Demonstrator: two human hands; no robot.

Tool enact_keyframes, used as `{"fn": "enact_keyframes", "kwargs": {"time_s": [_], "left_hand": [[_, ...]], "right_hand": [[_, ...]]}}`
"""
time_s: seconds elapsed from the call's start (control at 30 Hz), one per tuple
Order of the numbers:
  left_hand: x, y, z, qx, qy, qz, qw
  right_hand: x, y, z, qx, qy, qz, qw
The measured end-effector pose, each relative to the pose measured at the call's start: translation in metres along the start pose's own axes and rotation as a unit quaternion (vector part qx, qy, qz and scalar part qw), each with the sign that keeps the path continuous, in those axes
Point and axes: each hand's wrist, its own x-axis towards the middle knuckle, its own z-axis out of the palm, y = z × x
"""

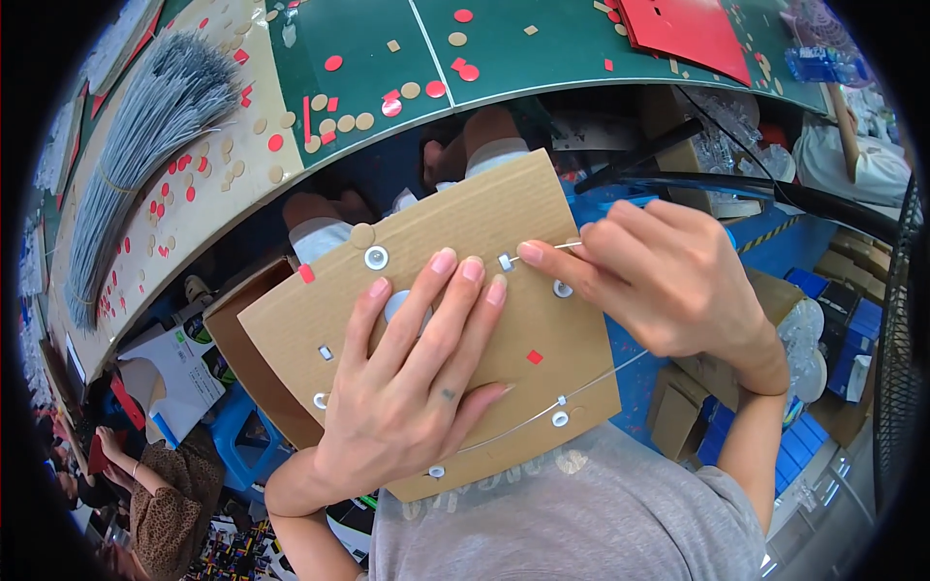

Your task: Manual assembly of light fixture bases and associated cardboard templates on an assembly line.

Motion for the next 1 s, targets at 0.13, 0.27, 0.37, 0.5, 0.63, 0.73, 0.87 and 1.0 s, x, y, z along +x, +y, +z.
{"fn": "enact_keyframes", "kwargs": {"time_s": [0.13, 0.27, 0.37, 0.5, 0.63, 0.73, 0.87, 1.0], "left_hand": [[0.001, -0.001, 0.0, 0.002, -0.001, 0.01, 1.0], [0.002, -0.001, -0.001, 0.011, -0.021, 0.005, 1.0], [0.003, -0.004, -0.002, -0.009, -0.007, -0.003, 1.0], [0.001, -0.003, -0.003, -0.009, -0.022, -0.005, 1.0], [0.001, -0.004, -0.003, -0.001, -0.023, -0.001, 1.0], [0.001, -0.004, -0.001, 0.011, -0.019, 0.0, 1.0], [0.0, -0.005, -0.001, 0.013, -0.015, -0.006, 1.0], [0.001, -0.006, -0.003, 0.001, -0.029, 0.004, 1.0]], "right_hand": [[0.0, -0.012, -0.005, -0.049, -0.024, 0.007, 0.999], [0.005, -0.006, -0.007, -0.06, -0.031, -0.025, 0.997], [0.004, -0.006, -0.003, -0.051, -0.027, -0.019, 0.998], [0.005, -0.007, -0.004, -0.025, -0.01, -0.023, 0.999], [0.007, -0.01, -0.005, -0.105, -0.028, -0.067, 0.992], [0.007, -0.01, -0.007, -0.088, -0.033, -0.069, 0.993], [0.01, -0.012, -0.008, -0.046, -0.036, -0.054, 0.997], [0.007, -0.003, -0.003, -0.016, -0.003, -0.042, 0.999]]}}
